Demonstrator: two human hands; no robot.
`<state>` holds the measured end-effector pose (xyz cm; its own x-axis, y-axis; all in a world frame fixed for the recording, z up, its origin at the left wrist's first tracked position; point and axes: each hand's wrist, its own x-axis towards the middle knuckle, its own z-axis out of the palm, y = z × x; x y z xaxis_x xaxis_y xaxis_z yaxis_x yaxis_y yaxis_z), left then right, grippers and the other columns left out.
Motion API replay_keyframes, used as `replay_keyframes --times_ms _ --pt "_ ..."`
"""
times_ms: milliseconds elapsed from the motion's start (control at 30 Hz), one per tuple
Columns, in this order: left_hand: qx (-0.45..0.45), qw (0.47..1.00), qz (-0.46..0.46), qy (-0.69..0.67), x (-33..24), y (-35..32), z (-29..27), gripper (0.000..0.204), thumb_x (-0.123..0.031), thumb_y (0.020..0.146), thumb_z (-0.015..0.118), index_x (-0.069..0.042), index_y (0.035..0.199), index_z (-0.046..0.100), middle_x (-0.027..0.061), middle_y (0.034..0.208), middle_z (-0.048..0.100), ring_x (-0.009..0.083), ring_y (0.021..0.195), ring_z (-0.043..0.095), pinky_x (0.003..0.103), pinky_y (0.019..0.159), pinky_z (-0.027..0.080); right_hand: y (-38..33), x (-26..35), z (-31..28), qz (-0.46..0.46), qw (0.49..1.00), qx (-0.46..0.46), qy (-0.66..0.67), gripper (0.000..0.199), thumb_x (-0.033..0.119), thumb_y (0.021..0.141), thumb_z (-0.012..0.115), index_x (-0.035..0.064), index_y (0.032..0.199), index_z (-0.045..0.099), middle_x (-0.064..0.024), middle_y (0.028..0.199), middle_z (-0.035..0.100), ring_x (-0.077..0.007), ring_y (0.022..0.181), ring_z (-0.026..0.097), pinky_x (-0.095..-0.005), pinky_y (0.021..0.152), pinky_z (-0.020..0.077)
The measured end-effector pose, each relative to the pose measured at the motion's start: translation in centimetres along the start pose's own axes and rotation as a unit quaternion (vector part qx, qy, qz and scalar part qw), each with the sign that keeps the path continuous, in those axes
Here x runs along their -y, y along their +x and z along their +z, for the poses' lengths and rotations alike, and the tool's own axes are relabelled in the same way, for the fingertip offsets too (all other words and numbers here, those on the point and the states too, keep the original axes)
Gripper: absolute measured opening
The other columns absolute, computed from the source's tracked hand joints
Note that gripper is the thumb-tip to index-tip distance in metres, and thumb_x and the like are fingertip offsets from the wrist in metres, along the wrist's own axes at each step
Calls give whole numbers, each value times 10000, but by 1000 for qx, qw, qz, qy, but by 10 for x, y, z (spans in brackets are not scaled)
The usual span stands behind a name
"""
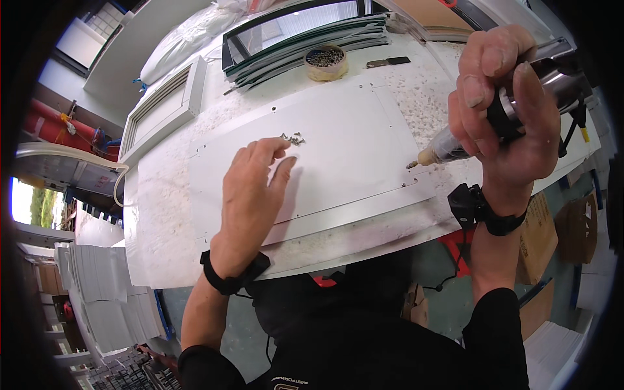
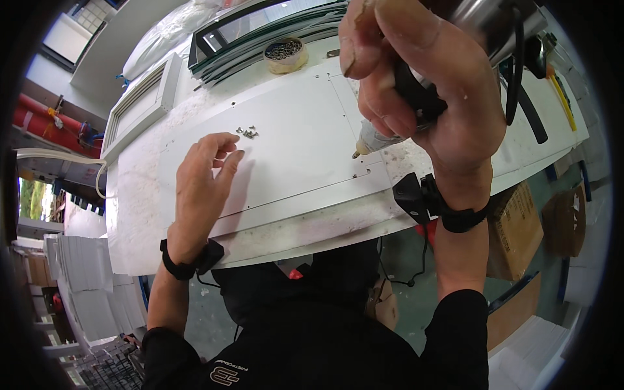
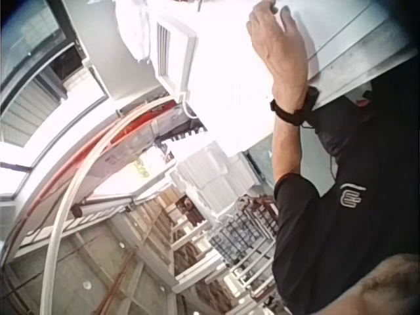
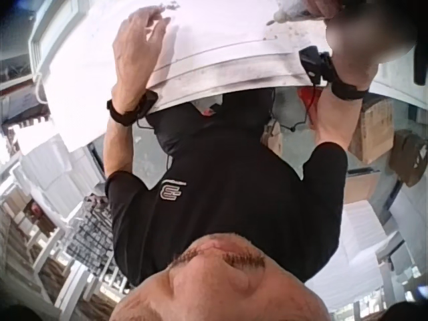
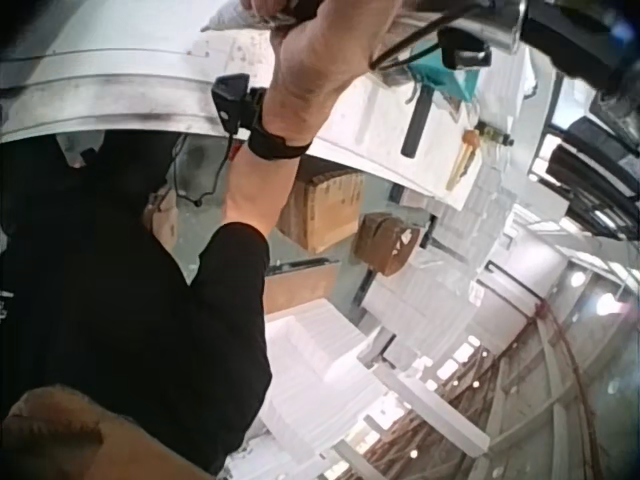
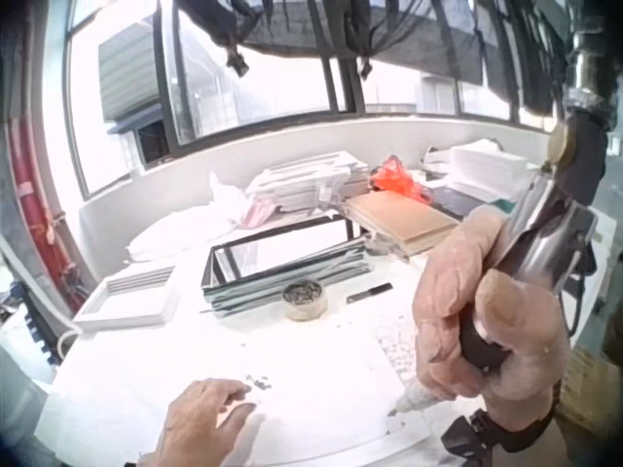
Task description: The person assembles window components on a workbench. They place a black panel into a white frame, add a white board, and then use a pneumatic screwdriver to fasten screws into the board. The person handles the frame, panel, board, and screws throughout the process.
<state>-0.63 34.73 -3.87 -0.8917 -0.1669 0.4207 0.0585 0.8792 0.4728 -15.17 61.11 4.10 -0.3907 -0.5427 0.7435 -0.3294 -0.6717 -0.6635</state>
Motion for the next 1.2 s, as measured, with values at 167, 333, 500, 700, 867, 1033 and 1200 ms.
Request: replay_keyframes --times_ms 167,333,500,700,867,1033,1200 --pt "51 997 -17 48 36 18 -12 150 -60 926 699 -50 1072 665 138 962 684 329 915 652 415 809 531 -1 -15 -1 -19 1000 -5 13 284 276 1106 414 16 1161 515 -97 909 586 -60 396 383 -242 384 377" --pt "111 990 15 81 41 23 -9 91 -69 951 664 -47 1039 670 133 974 690 331 912 668 406 813 540 -8 -21 -7 -16 999 -13 30 281 273 1104 417 15 1146 522 -95 880 585 -60 397 384 -244 383 379" --pt "131 977 77 153 51 32 -8 74 -75 960 660 -15 1000 645 155 975 687 348 888 676 410 800 547 -11 -19 -9 -15 999 -36 37 280 267 1109 390 21 1136 521 -95 885 582 -58 396 370 -247 387 382" --pt "132 968 101 187 44 32 -7 103 -51 946 655 0 977 571 166 936 642 361 867 646 427 785 537 -15 -15 -17 -22 998 -31 41 296 270 1120 356 29 1152 523 -88 907 576 -53 408 372 -245 394 380" --pt "157 985 41 57 22 19 -12 138 -15 927 684 5 978 558 133 862 633 289 775 637 361 733 545 -13 -15 -16 -25 998 -32 41 309 278 1125 348 28 1157 526 -74 911 578 -55 414 372 -249 404 384" --pt "195 916 -144 -321 -11 2 6 136 -70 1000 678 -7 1065 576 69 953 696 108 815 653 277 765 575 -7 -12 -6 -24 994 -53 96 314 302 1125 352 42 1138 527 -56 930 575 -77 450 389 -264 442 407" --pt "187 757 -235 -580 -23 -14 29 130 -86 1023 656 -34 1102 566 79 1015 684 134 921 683 292 870 610 -2 -12 4 -23 983 -86 159 297 310 1117 372 57 1109 527 -46 931 565 -88 479 393 -270 468 415"
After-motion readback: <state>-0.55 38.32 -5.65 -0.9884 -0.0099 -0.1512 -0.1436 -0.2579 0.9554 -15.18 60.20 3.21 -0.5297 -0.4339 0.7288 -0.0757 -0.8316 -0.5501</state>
